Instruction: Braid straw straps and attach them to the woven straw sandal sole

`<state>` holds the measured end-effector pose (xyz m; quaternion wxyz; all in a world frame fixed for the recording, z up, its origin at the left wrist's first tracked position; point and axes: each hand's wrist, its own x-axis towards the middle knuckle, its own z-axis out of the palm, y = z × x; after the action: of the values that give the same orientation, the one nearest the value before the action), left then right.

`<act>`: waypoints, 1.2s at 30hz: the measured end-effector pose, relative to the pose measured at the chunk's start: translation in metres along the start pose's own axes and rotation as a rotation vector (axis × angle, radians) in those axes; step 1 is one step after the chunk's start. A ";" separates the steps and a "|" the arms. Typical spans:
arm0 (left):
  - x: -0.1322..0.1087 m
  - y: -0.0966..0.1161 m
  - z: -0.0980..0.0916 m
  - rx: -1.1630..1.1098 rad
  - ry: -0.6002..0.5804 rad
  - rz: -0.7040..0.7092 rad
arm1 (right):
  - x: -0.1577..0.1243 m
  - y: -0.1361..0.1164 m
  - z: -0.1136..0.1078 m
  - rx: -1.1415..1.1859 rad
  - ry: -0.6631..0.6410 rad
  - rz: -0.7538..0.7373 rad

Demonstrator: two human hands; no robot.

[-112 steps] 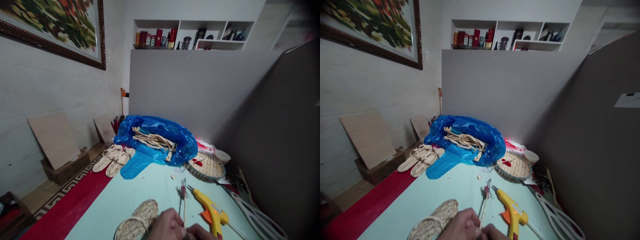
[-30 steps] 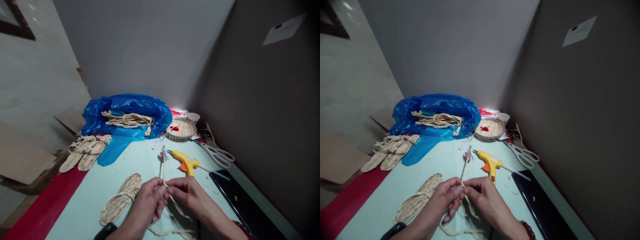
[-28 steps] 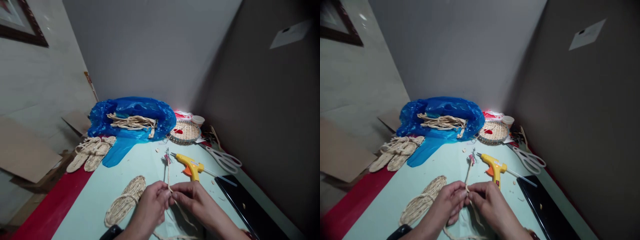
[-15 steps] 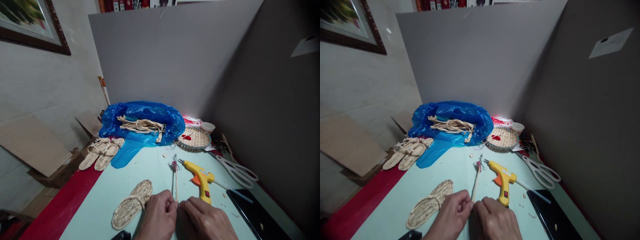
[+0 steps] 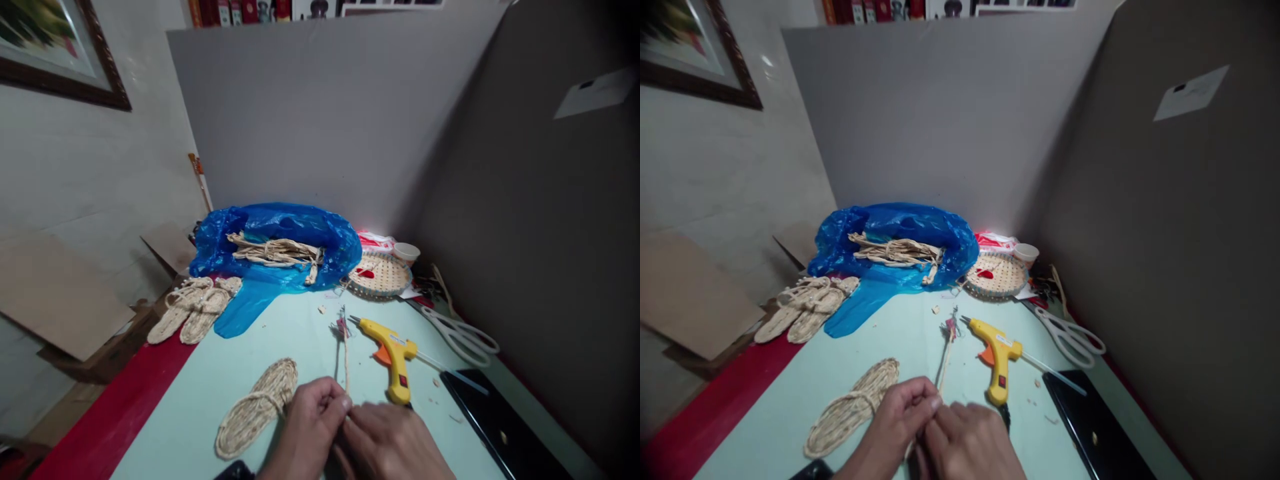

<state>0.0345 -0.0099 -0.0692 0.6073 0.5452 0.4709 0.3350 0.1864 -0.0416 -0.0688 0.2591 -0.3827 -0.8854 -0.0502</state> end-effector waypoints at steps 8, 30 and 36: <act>-0.003 0.000 0.002 -0.042 -0.043 -0.050 | 0.018 0.015 -0.024 0.718 -0.195 0.675; -0.025 -0.007 0.003 0.682 0.155 0.522 | 0.020 0.009 -0.018 1.030 -0.059 0.764; -0.025 -0.023 0.004 0.954 -0.001 0.760 | 0.023 0.013 -0.024 1.355 -0.083 0.875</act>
<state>0.0277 -0.0386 -0.0866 0.1341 0.8871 0.3412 0.2804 0.1925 -0.0244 -0.0383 0.3981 -0.4559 -0.5021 0.6178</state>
